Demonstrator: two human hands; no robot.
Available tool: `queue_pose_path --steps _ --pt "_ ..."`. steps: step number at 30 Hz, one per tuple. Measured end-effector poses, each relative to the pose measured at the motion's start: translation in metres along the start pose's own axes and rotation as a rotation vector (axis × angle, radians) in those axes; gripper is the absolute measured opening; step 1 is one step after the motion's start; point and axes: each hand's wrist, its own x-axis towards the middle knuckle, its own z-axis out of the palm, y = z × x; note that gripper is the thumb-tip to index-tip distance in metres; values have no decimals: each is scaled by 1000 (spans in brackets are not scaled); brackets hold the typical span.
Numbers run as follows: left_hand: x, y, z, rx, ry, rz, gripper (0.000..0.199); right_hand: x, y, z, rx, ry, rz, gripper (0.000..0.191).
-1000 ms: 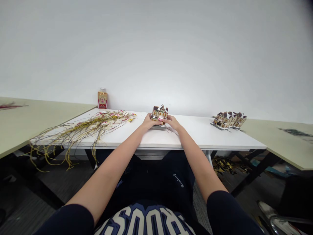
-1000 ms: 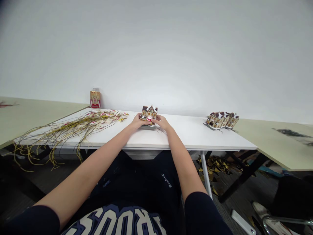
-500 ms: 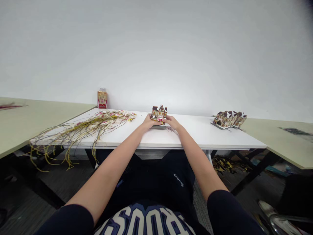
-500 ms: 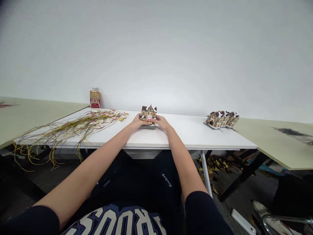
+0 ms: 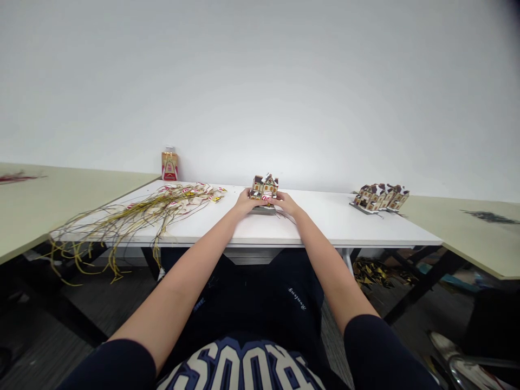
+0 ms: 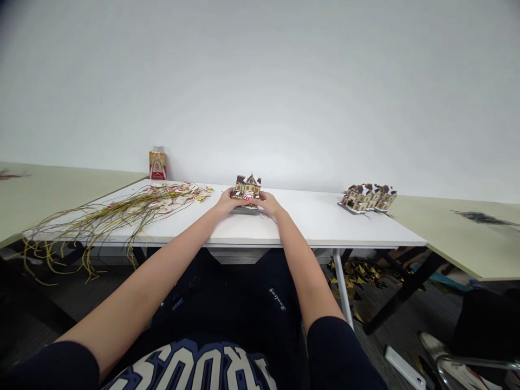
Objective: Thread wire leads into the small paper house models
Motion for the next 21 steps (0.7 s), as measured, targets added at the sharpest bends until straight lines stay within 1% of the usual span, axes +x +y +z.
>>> queue_pose_path --steps 5,9,13,17,21 --pt "4 -5 -1 40 14 78 78 0 -2 2 58 8 -2 55" --pt "6 -8 -2 33 34 92 80 -1 -7 5 154 6 -5 55" --pt "6 -8 -3 52 33 114 80 0 -7 4 165 10 8 55" --pt "4 -4 -2 29 10 107 75 3 -5 2 147 13 6 55" --pt "3 -1 -2 3 31 60 71 4 -6 2 150 -6 7 57"
